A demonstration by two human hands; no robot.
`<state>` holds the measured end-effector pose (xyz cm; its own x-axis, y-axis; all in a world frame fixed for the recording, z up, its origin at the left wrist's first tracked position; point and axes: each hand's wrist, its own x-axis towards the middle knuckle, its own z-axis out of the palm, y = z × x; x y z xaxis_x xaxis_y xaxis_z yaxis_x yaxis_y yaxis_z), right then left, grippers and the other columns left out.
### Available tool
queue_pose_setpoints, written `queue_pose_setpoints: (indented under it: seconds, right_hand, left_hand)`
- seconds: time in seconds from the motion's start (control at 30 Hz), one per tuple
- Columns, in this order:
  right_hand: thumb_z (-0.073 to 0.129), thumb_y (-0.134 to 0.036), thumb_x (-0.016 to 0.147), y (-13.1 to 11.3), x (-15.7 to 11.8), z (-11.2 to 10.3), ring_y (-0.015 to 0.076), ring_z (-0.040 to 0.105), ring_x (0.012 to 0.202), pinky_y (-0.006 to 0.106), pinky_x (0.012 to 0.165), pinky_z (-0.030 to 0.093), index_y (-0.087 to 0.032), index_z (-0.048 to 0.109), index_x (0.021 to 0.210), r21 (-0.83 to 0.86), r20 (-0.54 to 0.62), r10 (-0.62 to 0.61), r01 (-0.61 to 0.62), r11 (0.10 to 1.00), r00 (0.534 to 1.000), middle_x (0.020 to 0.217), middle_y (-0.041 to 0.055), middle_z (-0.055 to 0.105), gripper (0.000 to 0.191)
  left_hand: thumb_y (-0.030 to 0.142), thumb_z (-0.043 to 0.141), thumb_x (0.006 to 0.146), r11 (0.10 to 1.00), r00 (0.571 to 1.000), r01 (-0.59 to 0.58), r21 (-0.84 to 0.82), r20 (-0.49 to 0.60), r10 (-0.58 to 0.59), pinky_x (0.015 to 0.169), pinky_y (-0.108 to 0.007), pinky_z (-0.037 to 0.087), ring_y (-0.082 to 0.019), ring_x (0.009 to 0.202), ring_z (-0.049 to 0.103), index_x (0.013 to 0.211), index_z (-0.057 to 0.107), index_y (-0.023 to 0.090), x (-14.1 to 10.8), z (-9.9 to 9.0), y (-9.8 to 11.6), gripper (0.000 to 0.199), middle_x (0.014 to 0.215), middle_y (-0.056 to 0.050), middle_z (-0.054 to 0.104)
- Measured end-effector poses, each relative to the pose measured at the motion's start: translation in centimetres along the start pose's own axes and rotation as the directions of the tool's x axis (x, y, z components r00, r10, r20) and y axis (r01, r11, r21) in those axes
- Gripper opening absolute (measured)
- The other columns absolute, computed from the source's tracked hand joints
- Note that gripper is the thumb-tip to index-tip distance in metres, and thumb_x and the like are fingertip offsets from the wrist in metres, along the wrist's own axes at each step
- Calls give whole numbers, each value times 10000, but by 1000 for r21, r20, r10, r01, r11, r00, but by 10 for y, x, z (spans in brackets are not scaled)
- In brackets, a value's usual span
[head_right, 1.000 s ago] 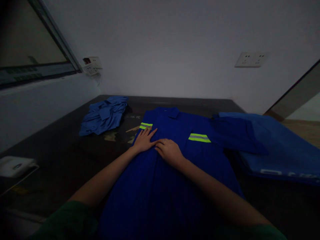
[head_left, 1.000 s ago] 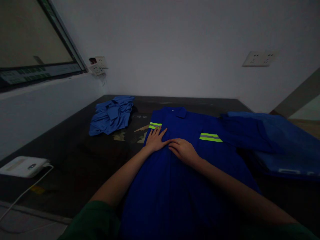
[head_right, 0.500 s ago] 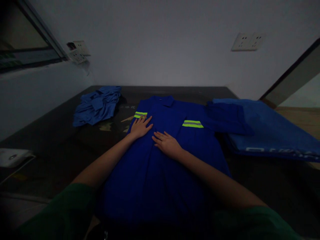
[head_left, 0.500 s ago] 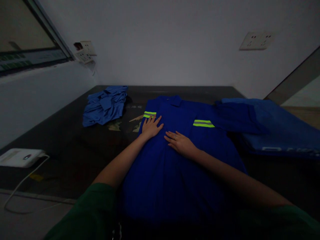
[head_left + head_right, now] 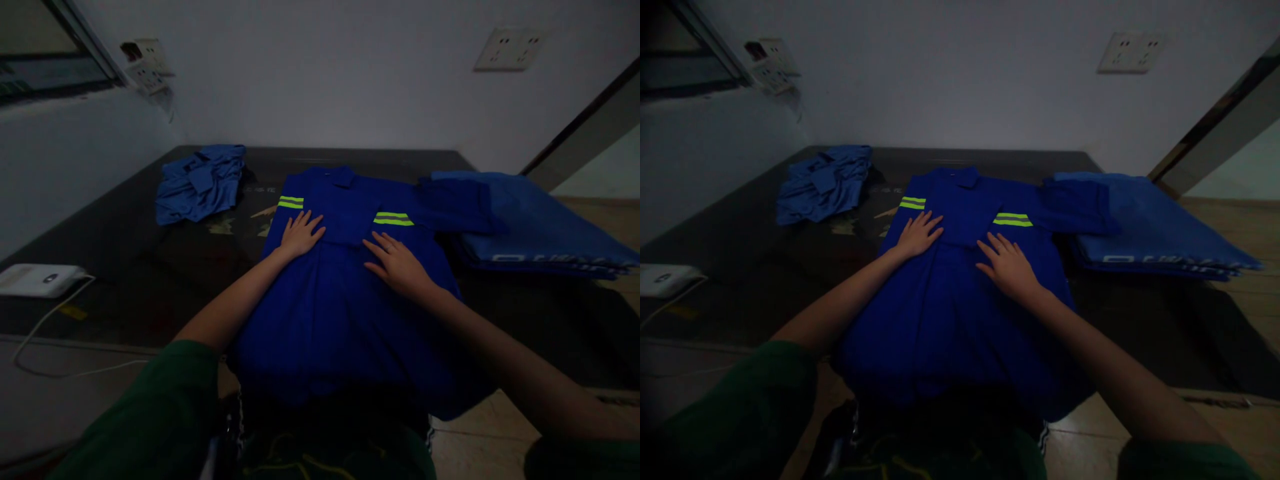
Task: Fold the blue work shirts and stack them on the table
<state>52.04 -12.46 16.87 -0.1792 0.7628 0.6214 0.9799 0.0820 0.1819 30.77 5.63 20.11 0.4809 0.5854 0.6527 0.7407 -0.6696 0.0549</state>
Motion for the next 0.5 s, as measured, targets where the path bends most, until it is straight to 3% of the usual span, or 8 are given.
queue_pose_setpoints:
  seconds: [0.1, 0.17, 0.5]
  right_hand:
    - [399, -500, 949, 39, -10, 10, 347, 192, 1430, 568, 1109, 268, -254, 360, 1469, -43, 17, 186, -185, 982, 982, 1565, 107, 227, 576]
    - [374, -513, 955, 57, -8, 17, 340, 197, 1431, 548, 1120, 253, -273, 346, 1474, -55, 36, 239, -236, 970, 970, 1568, 106, 217, 573]
    - [346, -548, 954, 83, 47, 28, 300, 224, 1428, 524, 1127, 227, -307, 351, 1464, -41, 9, 181, -181, 983, 983, 1555, 110, 253, 564]
  left_hand:
    - [549, 275, 959, 999, 1000, 22, 35, 20, -23, 1163, -520, 131, -262, 1455, 159, 1471, 318, 331, 1, 1, 1, 558, 1573, -24, 236]
    - [548, 265, 959, 999, 999, 33, 43, 19, -34, 1164, -515, 129, -256, 1455, 163, 1473, 313, 334, 5, 1, 0, 558, 1574, -23, 235]
    - [567, 237, 950, 996, 997, 77, 54, -15, -77, 1156, -518, 154, -257, 1451, 182, 1476, 302, 344, 45, 7, -25, 575, 1569, -38, 247]
